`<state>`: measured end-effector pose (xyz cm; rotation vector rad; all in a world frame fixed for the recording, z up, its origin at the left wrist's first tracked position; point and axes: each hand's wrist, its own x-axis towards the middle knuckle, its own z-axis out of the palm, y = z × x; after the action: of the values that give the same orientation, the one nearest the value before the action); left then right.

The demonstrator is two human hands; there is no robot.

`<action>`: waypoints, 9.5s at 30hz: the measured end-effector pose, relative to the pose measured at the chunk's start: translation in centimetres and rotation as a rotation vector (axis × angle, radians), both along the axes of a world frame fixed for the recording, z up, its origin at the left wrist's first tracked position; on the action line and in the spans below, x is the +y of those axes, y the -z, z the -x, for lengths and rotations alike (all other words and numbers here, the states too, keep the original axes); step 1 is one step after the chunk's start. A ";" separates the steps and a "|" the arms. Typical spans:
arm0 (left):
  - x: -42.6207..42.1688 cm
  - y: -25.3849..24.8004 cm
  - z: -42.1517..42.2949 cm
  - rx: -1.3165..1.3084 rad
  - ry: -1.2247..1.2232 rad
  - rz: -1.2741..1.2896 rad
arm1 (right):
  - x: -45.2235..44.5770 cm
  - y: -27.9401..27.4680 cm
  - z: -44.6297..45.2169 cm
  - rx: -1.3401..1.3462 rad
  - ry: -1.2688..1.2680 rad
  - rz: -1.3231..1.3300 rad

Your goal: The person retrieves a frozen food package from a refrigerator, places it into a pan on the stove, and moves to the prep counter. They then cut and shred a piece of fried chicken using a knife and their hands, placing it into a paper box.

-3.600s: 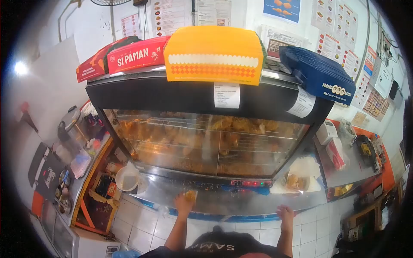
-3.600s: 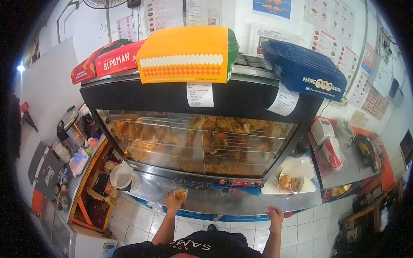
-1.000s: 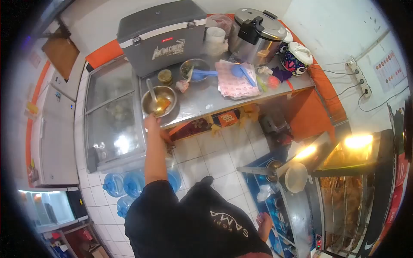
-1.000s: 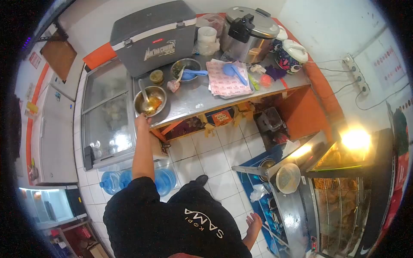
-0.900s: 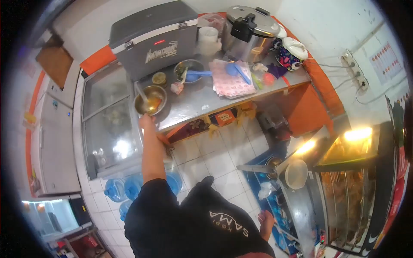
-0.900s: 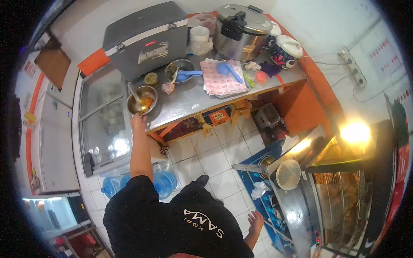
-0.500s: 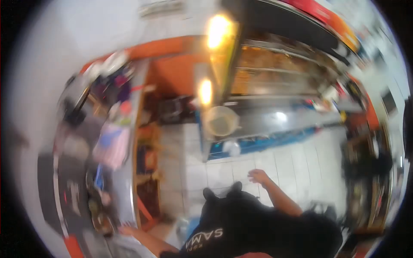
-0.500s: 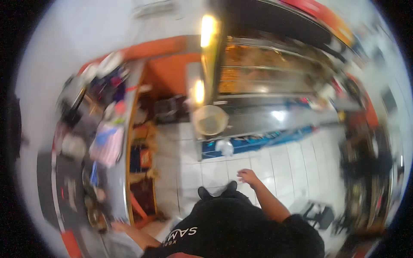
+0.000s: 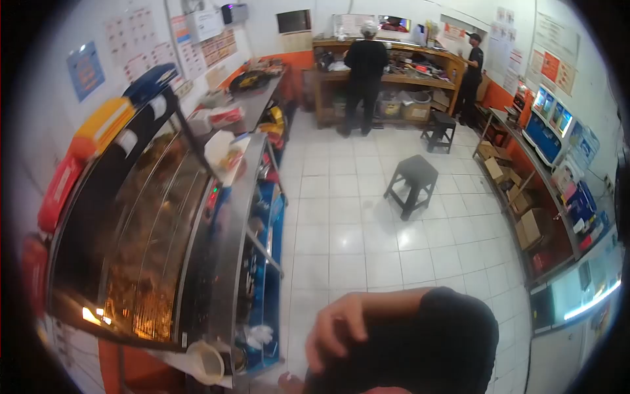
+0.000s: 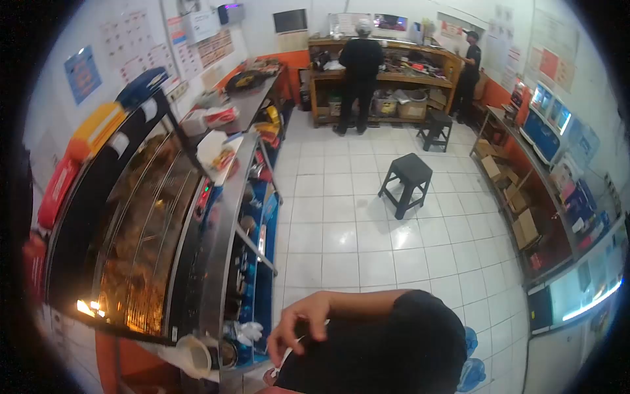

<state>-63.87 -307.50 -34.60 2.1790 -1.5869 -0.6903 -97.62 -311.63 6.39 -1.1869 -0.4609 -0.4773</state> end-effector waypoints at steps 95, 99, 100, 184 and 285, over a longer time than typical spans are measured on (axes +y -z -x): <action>-73.4 -25.9 36.8 -0.026 -1.275 1.197 | -85.7 4.9 38.8 0.954 0.293 0.390; -72.5 -28.4 31.0 -0.116 -1.266 1.244 | -85.9 3.7 37.0 0.971 0.276 0.454; -72.6 -28.9 30.5 -0.043 -1.214 1.169 | -85.5 3.2 36.7 1.028 0.309 0.438; -58.8 -26.2 44.7 0.947 0.329 -0.062 | -57.6 4.4 35.9 0.388 -0.082 0.407; -75.9 -14.8 167.1 -0.196 1.168 -0.659 | -58.7 20.8 166.7 0.833 0.552 -0.747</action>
<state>-230.95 -383.45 -19.77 1.4424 -3.0686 -1.4967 -264.33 -370.35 -14.45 -0.6625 0.7361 -0.5069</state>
